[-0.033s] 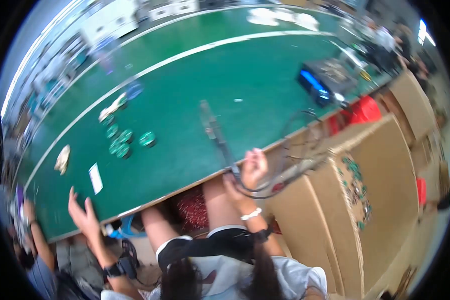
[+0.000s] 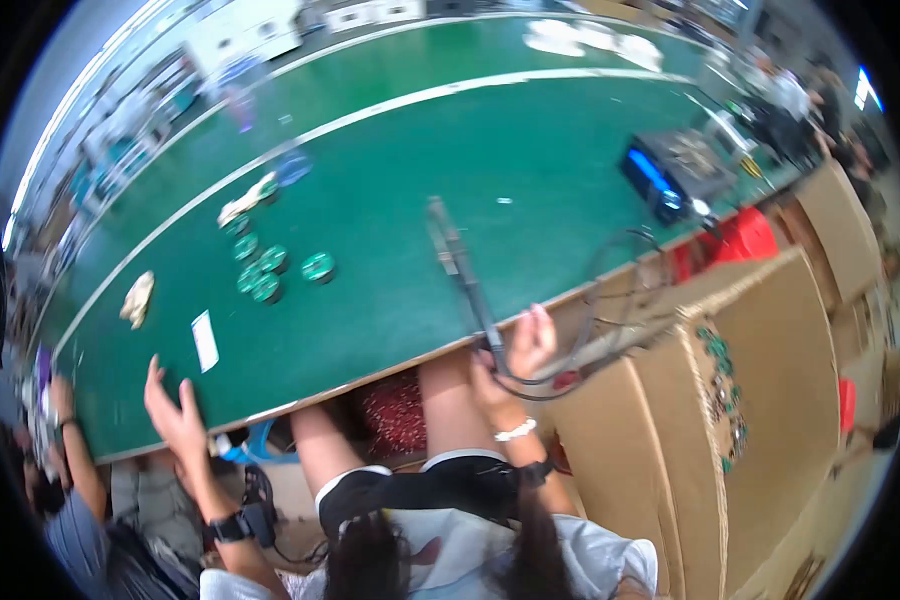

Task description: Soldering wires onto small circular circuit boards at a factory workstation.

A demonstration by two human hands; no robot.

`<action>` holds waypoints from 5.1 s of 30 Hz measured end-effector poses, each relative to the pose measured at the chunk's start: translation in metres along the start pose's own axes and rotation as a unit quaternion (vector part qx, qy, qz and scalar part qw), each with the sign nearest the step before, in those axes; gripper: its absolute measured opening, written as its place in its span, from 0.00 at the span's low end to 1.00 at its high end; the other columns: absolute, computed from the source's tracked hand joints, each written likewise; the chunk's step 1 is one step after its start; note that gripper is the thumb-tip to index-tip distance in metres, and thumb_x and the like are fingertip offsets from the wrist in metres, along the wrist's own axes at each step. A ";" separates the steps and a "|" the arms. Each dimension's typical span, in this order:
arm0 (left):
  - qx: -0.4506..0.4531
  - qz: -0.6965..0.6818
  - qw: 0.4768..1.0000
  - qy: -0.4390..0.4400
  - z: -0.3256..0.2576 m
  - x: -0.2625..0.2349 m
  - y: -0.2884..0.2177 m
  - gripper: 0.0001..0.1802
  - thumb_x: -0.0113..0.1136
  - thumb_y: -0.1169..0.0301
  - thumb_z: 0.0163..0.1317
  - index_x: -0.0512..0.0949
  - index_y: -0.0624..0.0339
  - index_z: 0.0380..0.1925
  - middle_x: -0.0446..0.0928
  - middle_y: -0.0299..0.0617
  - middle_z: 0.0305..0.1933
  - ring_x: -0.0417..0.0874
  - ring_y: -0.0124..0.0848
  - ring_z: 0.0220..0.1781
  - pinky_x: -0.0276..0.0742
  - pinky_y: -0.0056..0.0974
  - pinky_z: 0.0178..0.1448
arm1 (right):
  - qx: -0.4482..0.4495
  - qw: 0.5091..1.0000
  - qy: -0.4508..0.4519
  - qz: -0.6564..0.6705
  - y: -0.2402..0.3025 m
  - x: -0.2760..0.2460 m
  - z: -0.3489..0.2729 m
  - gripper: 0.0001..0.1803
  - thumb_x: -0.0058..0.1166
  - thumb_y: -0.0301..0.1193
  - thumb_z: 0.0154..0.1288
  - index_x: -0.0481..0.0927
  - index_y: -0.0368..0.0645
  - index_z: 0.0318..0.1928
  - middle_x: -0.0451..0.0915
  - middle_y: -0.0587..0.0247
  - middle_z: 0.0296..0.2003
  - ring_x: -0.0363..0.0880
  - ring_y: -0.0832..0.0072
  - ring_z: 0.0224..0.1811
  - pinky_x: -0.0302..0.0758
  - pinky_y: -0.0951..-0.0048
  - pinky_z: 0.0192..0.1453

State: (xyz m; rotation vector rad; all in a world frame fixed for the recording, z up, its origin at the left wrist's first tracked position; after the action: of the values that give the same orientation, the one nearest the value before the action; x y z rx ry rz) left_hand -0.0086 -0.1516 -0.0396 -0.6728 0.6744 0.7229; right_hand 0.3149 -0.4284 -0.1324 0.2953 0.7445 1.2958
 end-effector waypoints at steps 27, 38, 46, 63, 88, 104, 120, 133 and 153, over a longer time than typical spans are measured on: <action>0.052 -0.030 0.998 0.013 0.188 0.079 0.106 0.17 0.56 0.65 0.51 0.74 0.58 0.41 0.72 0.45 0.45 0.71 0.44 0.50 0.62 0.43 0.57 | -0.184 0.889 0.384 0.165 0.249 0.014 0.056 0.15 0.57 0.19 0.43 0.74 0.37 0.36 0.76 0.56 0.29 0.76 0.66 0.30 0.73 0.72 0.32; 0.156 -0.232 0.960 -0.006 0.172 0.071 0.066 0.22 0.53 0.74 0.48 0.70 0.59 0.47 0.71 0.48 0.42 0.73 0.45 0.45 0.68 0.43 0.49 | -0.180 0.799 0.520 -0.243 0.253 0.347 0.142 0.16 0.60 0.34 0.48 0.77 0.39 0.37 0.77 0.47 0.36 0.76 0.55 0.41 0.72 0.62 0.44; 0.169 -0.285 0.943 0.004 0.165 0.066 0.051 0.25 0.57 0.72 0.47 0.69 0.57 0.49 0.72 0.46 0.44 0.72 0.43 0.47 0.67 0.42 0.51 | -0.202 0.838 0.494 -0.113 0.263 0.359 0.156 0.11 0.60 0.33 0.44 0.80 0.41 0.29 0.80 0.55 0.28 0.78 0.59 0.30 0.74 0.68 0.36; -0.131 -0.867 0.444 0.182 0.155 0.098 0.045 0.20 0.55 0.83 0.49 0.65 0.62 0.44 0.71 0.38 0.33 0.76 0.27 0.36 0.76 0.31 0.42 | 0.021 0.820 0.457 0.344 0.302 0.280 0.099 0.05 0.54 0.25 0.54 0.71 0.39 0.27 0.73 0.70 0.24 0.71 0.84 0.28 0.69 0.81 0.34; -0.092 -0.886 0.392 0.231 0.158 0.094 0.050 0.17 0.51 0.75 0.57 0.67 0.58 0.48 0.71 0.39 0.38 0.75 0.28 0.38 0.76 0.33 0.43 | 0.219 0.703 0.599 0.315 0.310 0.257 0.057 0.14 0.50 0.30 0.59 0.74 0.34 0.42 0.78 0.65 0.32 0.75 0.82 0.31 0.73 0.80 0.34; -0.073 -0.717 0.526 0.451 0.140 0.099 0.019 0.30 0.54 0.63 0.57 0.58 0.64 0.57 0.72 0.45 0.41 0.77 0.30 0.35 0.74 0.33 0.42 | -0.222 0.966 0.076 -0.107 0.241 0.076 0.116 0.10 0.57 0.24 0.42 0.70 0.35 0.25 0.72 0.53 0.39 0.69 0.57 0.42 0.68 0.63 0.44; -0.081 -0.704 0.544 0.449 0.140 0.103 0.021 0.27 0.50 0.63 0.59 0.60 0.65 0.55 0.72 0.44 0.40 0.76 0.30 0.36 0.74 0.33 0.43 | -0.335 0.873 0.313 -0.166 0.208 0.202 0.068 0.26 0.48 0.49 0.53 0.69 0.34 0.35 0.68 0.56 0.30 0.67 0.64 0.36 0.65 0.68 0.41; -0.060 -0.695 0.558 0.450 0.137 0.102 0.020 0.27 0.50 0.62 0.60 0.61 0.66 0.55 0.72 0.43 0.40 0.76 0.29 0.36 0.73 0.33 0.43 | 0.307 0.809 0.187 0.465 0.177 0.153 0.113 0.18 0.33 0.37 0.65 0.72 0.36 0.41 0.75 0.62 0.34 0.75 0.76 0.36 0.72 0.74 0.40; -0.092 -0.694 0.537 0.471 0.131 0.102 0.014 0.25 0.51 0.57 0.59 0.67 0.61 0.52 0.72 0.49 0.43 0.74 0.39 0.42 0.69 0.40 0.46 | 0.254 0.915 -0.287 -0.130 -0.030 -0.362 0.066 0.21 0.38 0.39 0.65 0.74 0.31 0.39 0.76 0.61 0.37 0.71 0.76 0.38 0.67 0.74 0.45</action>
State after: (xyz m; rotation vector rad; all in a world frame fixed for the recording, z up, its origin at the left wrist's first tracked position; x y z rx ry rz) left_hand 0.0794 -0.0102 -0.0410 -1.5149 0.7445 -1.2348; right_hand 0.3497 -0.7637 0.0186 0.9230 0.5737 0.6840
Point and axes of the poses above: each hand's wrist, its own z-axis towards the middle knuckle, its own x-axis out of the palm, y = z × x, the point moved 5 cm from there along z, towards the middle knuckle
